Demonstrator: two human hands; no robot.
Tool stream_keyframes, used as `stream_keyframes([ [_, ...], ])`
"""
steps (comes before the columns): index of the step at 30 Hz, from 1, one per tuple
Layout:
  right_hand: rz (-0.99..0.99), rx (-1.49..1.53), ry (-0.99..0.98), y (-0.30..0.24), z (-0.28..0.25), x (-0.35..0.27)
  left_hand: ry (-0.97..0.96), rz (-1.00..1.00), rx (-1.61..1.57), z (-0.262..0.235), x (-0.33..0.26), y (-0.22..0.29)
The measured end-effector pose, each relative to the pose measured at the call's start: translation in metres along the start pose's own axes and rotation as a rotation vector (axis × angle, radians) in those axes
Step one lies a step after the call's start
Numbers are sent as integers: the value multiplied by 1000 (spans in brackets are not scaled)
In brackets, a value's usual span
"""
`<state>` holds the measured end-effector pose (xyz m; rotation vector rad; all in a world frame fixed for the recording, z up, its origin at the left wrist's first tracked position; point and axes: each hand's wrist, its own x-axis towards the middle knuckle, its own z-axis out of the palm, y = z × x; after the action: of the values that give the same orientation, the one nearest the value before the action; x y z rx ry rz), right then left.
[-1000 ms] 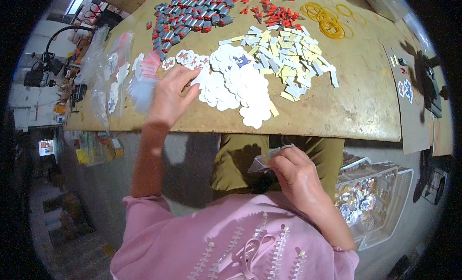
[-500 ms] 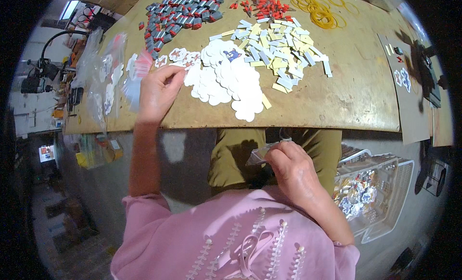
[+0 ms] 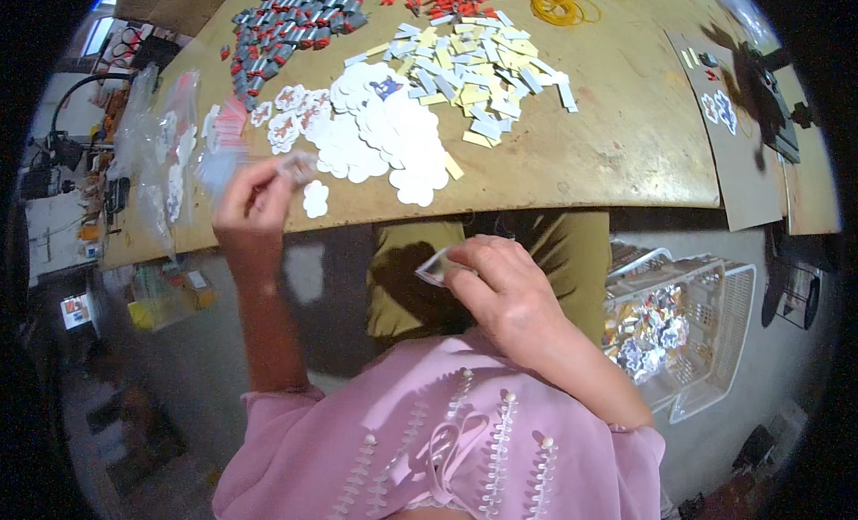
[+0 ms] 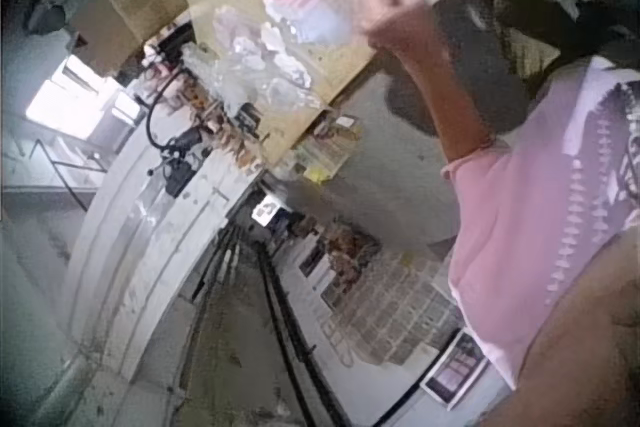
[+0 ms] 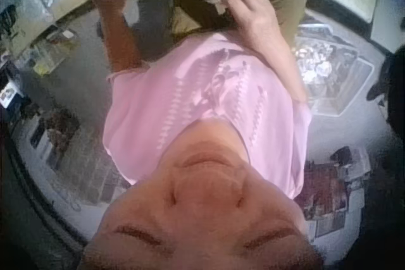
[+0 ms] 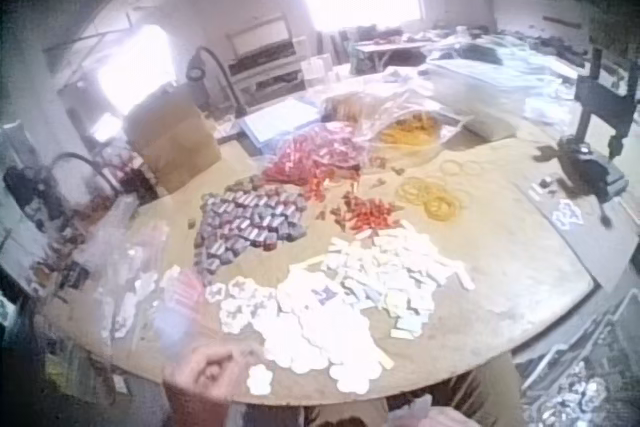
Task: The person assembles small decorative items by hand, picking white flower-shaped pieces, yellow rectangular pieces, and yellow rubber bands from a table. They place these items into small clear plastic bags and seal them one at a time.
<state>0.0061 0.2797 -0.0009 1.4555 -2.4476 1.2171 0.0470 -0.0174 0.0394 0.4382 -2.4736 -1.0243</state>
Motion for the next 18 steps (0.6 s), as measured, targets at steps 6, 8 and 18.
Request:
stream_keyframes([
  [6,-82,11,2,-6,4,7,-232,426,-219,27,-56,45],
  [8,-106,19,16,-8,4,8,-289,423,-91,32,-62,48],
  [18,-90,-2,-43,-4,3,7,-561,498,70,39,-55,42],
])
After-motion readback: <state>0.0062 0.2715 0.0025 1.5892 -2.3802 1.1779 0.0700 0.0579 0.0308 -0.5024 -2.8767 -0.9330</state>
